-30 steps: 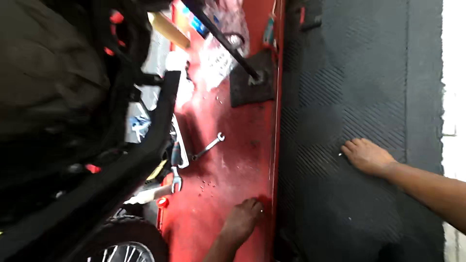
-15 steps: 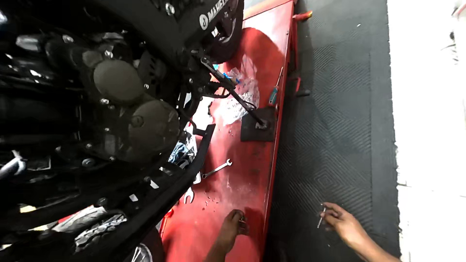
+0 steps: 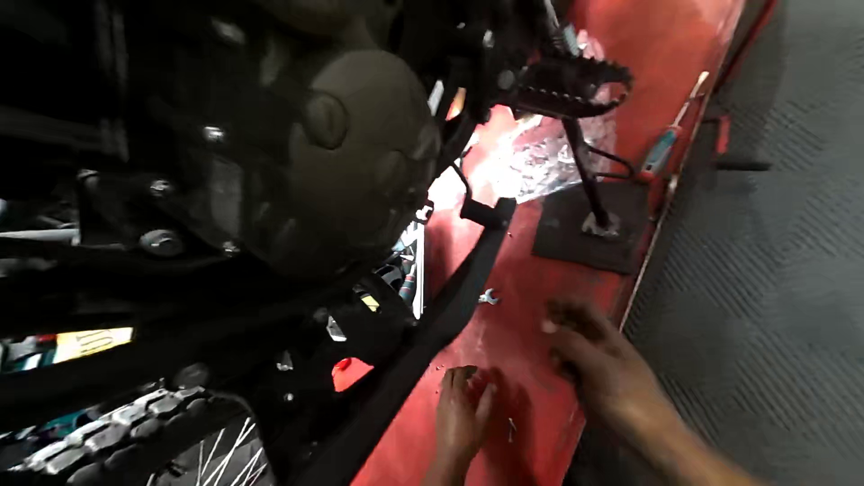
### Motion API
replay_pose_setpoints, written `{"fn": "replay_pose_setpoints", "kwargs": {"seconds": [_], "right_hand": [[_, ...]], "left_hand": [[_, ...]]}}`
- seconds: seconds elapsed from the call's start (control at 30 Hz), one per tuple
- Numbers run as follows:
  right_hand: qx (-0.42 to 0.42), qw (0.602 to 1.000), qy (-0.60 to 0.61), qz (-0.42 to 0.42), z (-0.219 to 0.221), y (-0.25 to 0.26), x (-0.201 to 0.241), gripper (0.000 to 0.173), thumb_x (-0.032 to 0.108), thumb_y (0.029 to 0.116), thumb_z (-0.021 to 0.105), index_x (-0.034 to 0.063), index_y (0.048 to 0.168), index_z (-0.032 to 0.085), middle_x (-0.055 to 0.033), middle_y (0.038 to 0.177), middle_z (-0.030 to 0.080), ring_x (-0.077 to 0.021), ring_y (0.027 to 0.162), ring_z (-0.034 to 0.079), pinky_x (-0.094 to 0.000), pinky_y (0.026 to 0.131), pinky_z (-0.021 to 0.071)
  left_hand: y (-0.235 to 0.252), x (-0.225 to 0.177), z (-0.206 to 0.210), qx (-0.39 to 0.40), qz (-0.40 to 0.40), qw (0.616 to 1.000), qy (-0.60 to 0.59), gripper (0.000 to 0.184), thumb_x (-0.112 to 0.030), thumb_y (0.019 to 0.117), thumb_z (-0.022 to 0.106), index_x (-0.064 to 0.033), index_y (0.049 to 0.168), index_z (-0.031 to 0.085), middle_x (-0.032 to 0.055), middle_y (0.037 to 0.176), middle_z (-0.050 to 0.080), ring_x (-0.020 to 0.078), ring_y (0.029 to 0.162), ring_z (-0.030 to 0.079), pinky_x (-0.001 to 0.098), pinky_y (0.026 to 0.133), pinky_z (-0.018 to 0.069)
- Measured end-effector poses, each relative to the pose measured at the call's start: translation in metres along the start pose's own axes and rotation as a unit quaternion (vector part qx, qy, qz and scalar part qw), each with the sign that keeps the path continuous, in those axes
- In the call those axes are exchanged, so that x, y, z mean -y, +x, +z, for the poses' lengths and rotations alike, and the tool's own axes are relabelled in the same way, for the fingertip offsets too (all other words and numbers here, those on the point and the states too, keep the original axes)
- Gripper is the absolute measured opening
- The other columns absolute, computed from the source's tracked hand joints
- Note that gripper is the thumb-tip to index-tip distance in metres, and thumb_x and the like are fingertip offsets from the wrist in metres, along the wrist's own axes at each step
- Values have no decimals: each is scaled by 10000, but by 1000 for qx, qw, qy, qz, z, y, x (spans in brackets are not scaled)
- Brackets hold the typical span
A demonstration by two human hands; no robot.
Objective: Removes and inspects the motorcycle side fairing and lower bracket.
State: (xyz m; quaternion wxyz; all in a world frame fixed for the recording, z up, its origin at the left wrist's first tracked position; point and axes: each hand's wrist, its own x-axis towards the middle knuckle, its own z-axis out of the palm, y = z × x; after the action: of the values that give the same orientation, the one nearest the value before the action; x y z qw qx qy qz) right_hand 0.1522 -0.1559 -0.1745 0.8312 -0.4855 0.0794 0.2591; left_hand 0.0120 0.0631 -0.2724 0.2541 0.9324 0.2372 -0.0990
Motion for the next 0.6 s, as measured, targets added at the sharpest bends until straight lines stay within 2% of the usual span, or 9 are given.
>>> {"fn": "replay_pose_setpoints", "kwargs": {"seconds": [0.07, 0.1, 0.13, 0.17, 0.23, 0.37, 0.43, 0.5, 0.6], "right_hand": [[60, 997, 32, 25, 45, 12, 17, 602, 354, 921, 733, 234, 1462, 497, 9, 959, 659, -76, 632, 542, -234, 566, 472], [81, 995, 33, 41, 60, 18, 21, 608, 389, 931, 727, 242, 1474, 497, 1, 951, 656, -79, 625, 536, -239, 566, 467], [97, 993, 31, 55, 70, 24, 24, 528, 414, 944, 720, 222, 1407, 554, -10, 927, 649, -86, 618, 528, -244, 567, 464], [111, 991, 28, 65, 76, 31, 24, 429, 431, 949, 714, 198, 1299, 624, -13, 911, 645, -88, 618, 523, -243, 572, 464], [156, 984, 28, 82, 79, 43, 21, 365, 445, 952, 707, 180, 1202, 686, -4, 894, 652, -75, 621, 507, -229, 581, 444], [195, 975, 63, 88, 101, 56, 19, 320, 423, 973, 682, 201, 1202, 702, 4, 896, 656, -50, 604, 484, -195, 542, 399], [194, 974, 92, 74, 108, 62, 22, 308, 400, 991, 660, 186, 1211, 698, -7, 895, 661, -50, 605, 505, -188, 534, 414], [206, 971, 106, 54, 110, 69, 24, 296, 397, 1007, 636, 177, 1195, 700, -15, 898, 666, -53, 632, 530, -188, 555, 433], [204, 973, 99, 46, 113, 70, 28, 342, 450, 999, 628, 188, 1206, 704, -16, 892, 670, -58, 648, 549, -193, 565, 446]], "left_hand": [[3, 10, 20, -41, 49, 998, -3, 694, -580, 889, 661, -65, 1352, 629, 194, 1413, 567, 359, 1350, 508, 554, 1128, 423], [2, 16, 34, -66, 74, 995, 15, 772, -665, 860, 623, -74, 1358, 630, 210, 1459, 533, 401, 1406, 444, 605, 1170, 342], [0, 22, 48, -90, 95, 990, 47, 865, -781, 834, 558, -104, 1368, 633, 214, 1489, 510, 421, 1437, 403, 631, 1195, 282], [0, 26, 59, -117, 113, 984, 79, 929, -857, 810, 484, -128, 1363, 640, 215, 1486, 515, 427, 1434, 405, 642, 1192, 269], [1, 28, 69, -140, 123, 977, 107, 961, -899, 793, 417, -150, 1350, 648, 205, 1469, 533, 415, 1418, 427, 638, 1181, 273], [-1, 18, 56, -158, 140, 972, 100, 963, -883, 822, 405, -103, 1321, 674, 221, 1428, 570, 415, 1376, 484, 619, 1165, 314], [-1, 12, 52, -165, 149, 971, 93, 949, -865, 827, 422, -89, 1309, 680, 228, 1418, 577, 418, 1373, 486, 610, 1164, 316], [0, 14, 55, -171, 154, 968, 103, 934, -870, 831, 416, -118, 1325, 668, 210, 1429, 569, 394, 1381, 480, 593, 1172, 312], [-1, 6, 48, -164, 154, 968, 110, 937, -852, 842, 388, -89, 1296, 688, 247, 1396, 585, 425, 1350, 507, 606, 1146, 333]]}}
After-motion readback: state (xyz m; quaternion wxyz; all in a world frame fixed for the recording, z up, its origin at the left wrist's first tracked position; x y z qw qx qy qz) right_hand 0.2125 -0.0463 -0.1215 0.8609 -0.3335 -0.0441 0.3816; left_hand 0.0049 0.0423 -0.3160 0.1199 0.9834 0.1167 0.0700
